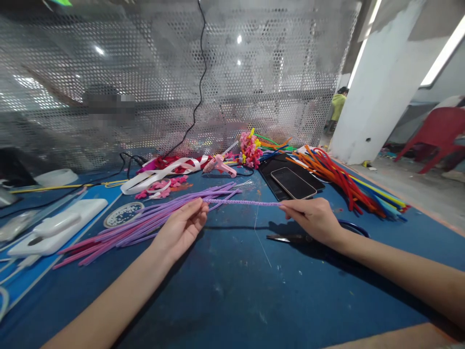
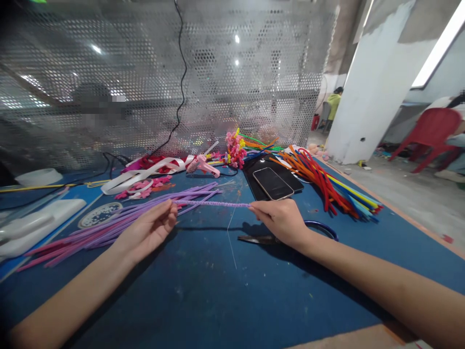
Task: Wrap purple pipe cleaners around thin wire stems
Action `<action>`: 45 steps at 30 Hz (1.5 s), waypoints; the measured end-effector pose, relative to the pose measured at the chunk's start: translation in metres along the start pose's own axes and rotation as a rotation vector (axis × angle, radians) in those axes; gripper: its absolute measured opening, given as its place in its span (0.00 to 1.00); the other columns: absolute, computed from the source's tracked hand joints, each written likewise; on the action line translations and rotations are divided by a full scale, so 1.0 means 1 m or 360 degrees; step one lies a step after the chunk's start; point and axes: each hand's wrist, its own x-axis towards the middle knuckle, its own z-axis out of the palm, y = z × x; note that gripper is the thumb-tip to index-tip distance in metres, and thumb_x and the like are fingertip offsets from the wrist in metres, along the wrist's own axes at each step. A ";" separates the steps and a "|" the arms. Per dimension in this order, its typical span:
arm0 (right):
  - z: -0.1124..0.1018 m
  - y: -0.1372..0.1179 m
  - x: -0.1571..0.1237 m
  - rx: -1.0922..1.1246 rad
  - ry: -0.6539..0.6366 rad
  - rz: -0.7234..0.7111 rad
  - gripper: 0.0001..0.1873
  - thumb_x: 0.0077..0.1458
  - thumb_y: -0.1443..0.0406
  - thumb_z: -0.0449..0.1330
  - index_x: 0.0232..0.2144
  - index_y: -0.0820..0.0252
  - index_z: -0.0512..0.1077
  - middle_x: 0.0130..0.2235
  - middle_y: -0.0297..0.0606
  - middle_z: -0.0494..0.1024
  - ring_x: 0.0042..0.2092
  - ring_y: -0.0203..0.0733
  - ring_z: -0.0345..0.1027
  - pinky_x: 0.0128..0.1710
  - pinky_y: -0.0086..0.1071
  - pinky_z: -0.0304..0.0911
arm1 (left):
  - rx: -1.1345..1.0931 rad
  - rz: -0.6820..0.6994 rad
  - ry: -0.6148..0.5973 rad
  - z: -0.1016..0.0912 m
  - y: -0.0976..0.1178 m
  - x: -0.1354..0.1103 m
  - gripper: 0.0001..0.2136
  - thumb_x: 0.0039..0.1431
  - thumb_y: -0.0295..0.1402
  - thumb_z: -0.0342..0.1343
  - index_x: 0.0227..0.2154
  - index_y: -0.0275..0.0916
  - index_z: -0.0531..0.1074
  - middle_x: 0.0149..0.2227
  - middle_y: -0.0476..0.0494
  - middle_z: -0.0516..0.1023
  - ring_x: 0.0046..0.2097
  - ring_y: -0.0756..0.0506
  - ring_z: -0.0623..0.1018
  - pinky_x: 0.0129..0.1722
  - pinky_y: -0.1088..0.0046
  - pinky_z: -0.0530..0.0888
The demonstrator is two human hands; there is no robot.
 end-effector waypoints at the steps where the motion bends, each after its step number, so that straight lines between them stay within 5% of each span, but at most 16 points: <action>1: 0.000 0.000 0.000 -0.0012 -0.0001 0.0004 0.17 0.59 0.59 0.50 0.30 0.57 0.77 0.23 0.33 0.77 0.25 0.34 0.70 0.27 0.24 0.58 | 0.0014 0.0001 -0.0011 -0.001 0.000 0.001 0.10 0.56 0.19 0.49 0.23 0.32 0.71 0.22 0.48 0.74 0.23 0.56 0.74 0.23 0.87 0.74; 13: -0.002 0.003 0.006 0.0028 -0.0332 0.0085 0.15 0.59 0.59 0.49 0.33 0.56 0.75 0.29 0.35 0.79 0.30 0.37 0.71 0.29 0.26 0.58 | 0.0267 -0.0006 -0.0135 -0.013 -0.005 0.010 0.05 0.52 0.23 0.55 0.24 0.37 0.73 0.25 0.48 0.75 0.26 0.53 0.75 0.26 0.83 0.75; 24: -0.001 0.002 0.009 0.0056 -0.0383 0.0153 0.14 0.59 0.60 0.49 0.39 0.56 0.73 0.37 0.37 0.79 0.34 0.40 0.72 0.33 0.29 0.60 | 0.0239 0.0040 -0.0096 -0.010 -0.006 0.009 0.06 0.53 0.24 0.55 0.25 0.37 0.74 0.26 0.47 0.77 0.27 0.53 0.76 0.28 0.82 0.75; 29: -0.003 0.002 0.010 0.0205 -0.0357 0.0249 0.13 0.58 0.61 0.50 0.38 0.57 0.72 0.32 0.36 0.78 0.30 0.37 0.70 0.29 0.28 0.60 | 0.0316 0.0106 -0.0118 -0.010 -0.006 0.007 0.05 0.52 0.24 0.57 0.24 0.38 0.74 0.26 0.47 0.77 0.30 0.51 0.77 0.31 0.81 0.75; 35: -0.001 0.009 0.013 0.0781 -0.0370 0.0553 0.14 0.54 0.58 0.53 0.34 0.61 0.72 0.27 0.34 0.75 0.21 0.32 0.64 0.22 0.25 0.59 | 0.0369 0.0083 -0.0074 -0.009 -0.006 0.006 0.02 0.50 0.23 0.58 0.27 0.35 0.73 0.27 0.46 0.78 0.31 0.52 0.77 0.32 0.82 0.75; 45: 0.001 0.012 0.014 0.0952 -0.0392 0.0711 0.17 0.53 0.54 0.54 0.25 0.63 0.71 0.23 0.34 0.73 0.20 0.30 0.62 0.21 0.24 0.57 | 0.0546 0.0160 -0.0238 -0.016 -0.007 0.011 0.08 0.46 0.31 0.63 0.29 0.34 0.73 0.26 0.48 0.76 0.27 0.54 0.75 0.29 0.82 0.73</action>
